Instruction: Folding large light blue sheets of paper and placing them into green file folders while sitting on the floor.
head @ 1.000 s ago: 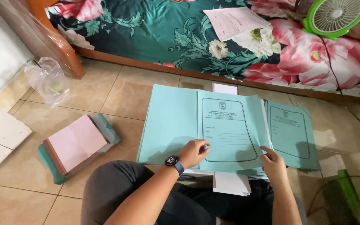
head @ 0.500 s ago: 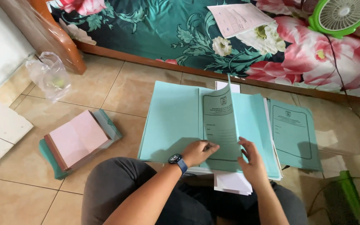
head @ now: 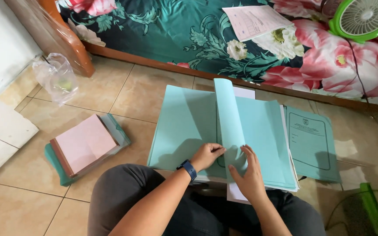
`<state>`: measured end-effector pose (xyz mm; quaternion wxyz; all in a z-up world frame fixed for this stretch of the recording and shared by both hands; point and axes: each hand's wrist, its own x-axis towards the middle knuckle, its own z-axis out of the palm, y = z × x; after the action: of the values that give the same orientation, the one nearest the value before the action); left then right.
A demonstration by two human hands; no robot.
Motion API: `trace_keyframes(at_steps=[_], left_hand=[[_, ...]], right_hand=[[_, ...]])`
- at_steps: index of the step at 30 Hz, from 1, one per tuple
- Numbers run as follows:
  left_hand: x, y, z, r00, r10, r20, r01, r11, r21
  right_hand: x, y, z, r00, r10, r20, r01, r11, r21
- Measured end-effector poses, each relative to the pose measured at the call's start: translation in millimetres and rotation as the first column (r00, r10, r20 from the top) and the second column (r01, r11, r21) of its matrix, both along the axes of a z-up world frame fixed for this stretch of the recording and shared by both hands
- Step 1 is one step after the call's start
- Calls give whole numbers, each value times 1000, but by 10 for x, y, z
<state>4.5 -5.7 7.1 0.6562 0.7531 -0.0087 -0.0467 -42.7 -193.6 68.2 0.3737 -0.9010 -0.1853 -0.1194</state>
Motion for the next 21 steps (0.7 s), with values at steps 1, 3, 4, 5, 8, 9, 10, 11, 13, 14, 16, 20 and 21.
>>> trace_keyframes(at_steps=[1,3,4,5,8,9,10,11,13,14,16,20,21], left_hand=[[0,2,20,1000,-1,0,1,1000,0],[-6,13,55,1000,13,-27,-13,1000,12],[-21,20,90,1000,14,-26,-13,1000,12],[-34,26,126,999,3,-40,-4,1000,-10],[-61,40,180,998,-10,-57,6,997,-75],[-66,45,191,998,-11,-58,4,993,-119],[-63,43,192,998,-12,-57,5,993,-118],[-61,42,193,999,5,-51,-11,992,-125],[-72,44,233,999,21,-46,-27,991,-132],[-86,41,269,997,40,-67,-48,992,-119],[-99,35,306,994,58,-89,-67,992,-106],[-74,4,246,993,77,-88,-86,991,-101],[-57,-4,222,991,89,-95,-95,993,-70]], right_hand=[[4,-22,2,1000,-1,0,1,1000,0],[9,-61,-2,972,-32,-231,49,997,66],[31,-71,-47,972,-31,-231,48,997,67],[54,-83,-93,971,-27,-239,44,997,66],[52,-71,-63,959,-30,-281,41,999,34],[41,-58,-24,949,-37,-314,40,999,4],[48,-71,-38,949,-37,-313,41,999,5],[55,-83,-52,950,-29,-312,48,998,51],[64,-85,-32,950,-22,-313,55,994,98],[63,-79,-3,935,22,-353,53,978,201],[64,-75,24,919,68,-389,56,952,301],[46,-58,14,902,43,-430,71,967,245],[41,-44,15,883,22,-470,90,973,214]])
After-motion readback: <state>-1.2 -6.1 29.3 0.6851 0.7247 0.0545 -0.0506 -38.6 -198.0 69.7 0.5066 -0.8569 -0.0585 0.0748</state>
